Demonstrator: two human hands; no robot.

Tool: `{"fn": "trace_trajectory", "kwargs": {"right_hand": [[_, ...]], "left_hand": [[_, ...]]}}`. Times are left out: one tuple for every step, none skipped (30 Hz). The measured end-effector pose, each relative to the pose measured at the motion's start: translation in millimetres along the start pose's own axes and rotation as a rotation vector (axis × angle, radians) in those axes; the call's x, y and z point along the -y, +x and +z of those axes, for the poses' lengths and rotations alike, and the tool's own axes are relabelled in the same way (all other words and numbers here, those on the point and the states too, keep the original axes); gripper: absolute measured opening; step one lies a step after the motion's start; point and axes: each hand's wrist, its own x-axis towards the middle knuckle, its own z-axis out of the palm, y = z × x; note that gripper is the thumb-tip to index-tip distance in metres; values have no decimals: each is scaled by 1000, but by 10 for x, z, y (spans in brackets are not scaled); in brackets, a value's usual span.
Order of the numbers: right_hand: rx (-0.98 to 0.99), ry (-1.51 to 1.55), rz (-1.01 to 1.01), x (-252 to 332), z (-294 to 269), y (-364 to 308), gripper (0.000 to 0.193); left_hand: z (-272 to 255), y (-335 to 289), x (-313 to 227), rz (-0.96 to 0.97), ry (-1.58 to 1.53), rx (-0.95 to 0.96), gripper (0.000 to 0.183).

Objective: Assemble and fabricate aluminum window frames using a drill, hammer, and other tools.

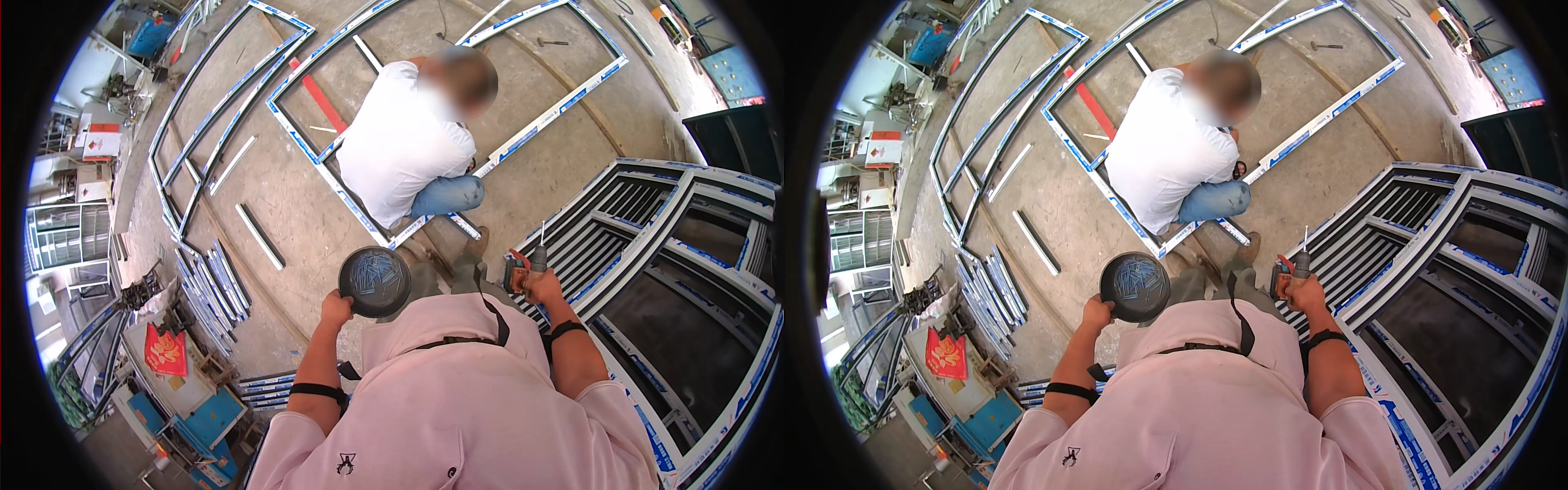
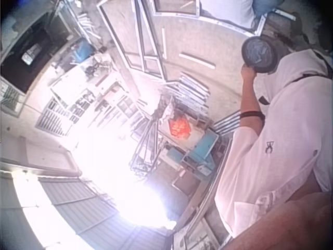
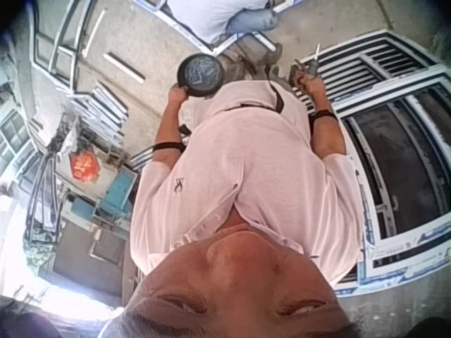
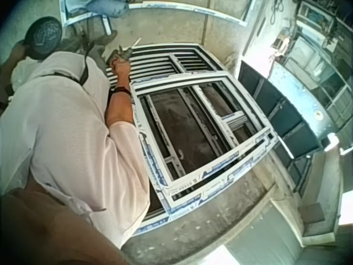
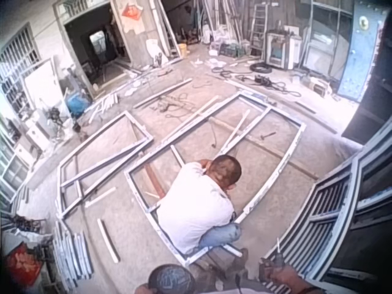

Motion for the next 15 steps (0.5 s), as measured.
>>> {"fn": "trace_trajectory", "kwargs": {"right_hand": [[5, 6, 10, 2, -4, -7, 76], [4, 7, 9, -7, 1, -2, 76], [4, 3, 9, -24, 13, 9, 76], [5, -2, 8, -28, 17, 12, 77], [4, -2, 7, -33, 21, 9, 77], [-1, -15, 6, -37, 27, 4, 78], [-6, -29, 5, -25, 27, -7, 78], [-7, -29, 4, -13, 22, -16, 78], [-4, -16, 10, -3, 13, -26, 78], [0, -3, 17, 6, 2, -37, 77], [-1, -3, 15, 0, 4, -33, 77], [-2, -3, 7, -12, 9, -24, 77], [-3, -3, 1, -17, 8, -23, 76], [-4, -3, 1, -20, 7, -23, 76], [-5, 0, -2, -21, 4, -24, 76]], "left_hand": [[1, 4, 4, 2, 0, 0, 22], [4, 14, 18, 8, 13, -4, 23], [6, 25, 29, 15, 27, -7, 23], [5, 36, 35, 16, 26, -8, 23], [4, 47, 40, 14, 32, -4, 24], [4, 60, 46, 12, 39, 0, 24], [6, 75, 63, 13, 38, -1, 24], [10, 91, 84, 14, 37, 6, 24], [15, 106, 104, 15, 35, 12, 24], [21, 117, 126, 16, 34, 11, 24], [28, 128, 149, 21, 34, 6, 24], [33, 138, 173, 26, 35, 1, 24], [32, 138, 169, 28, 35, 2, 24], [29, 136, 163, 31, 36, 4, 24], [27, 134, 160, 34, 37, 6, 24]]}}
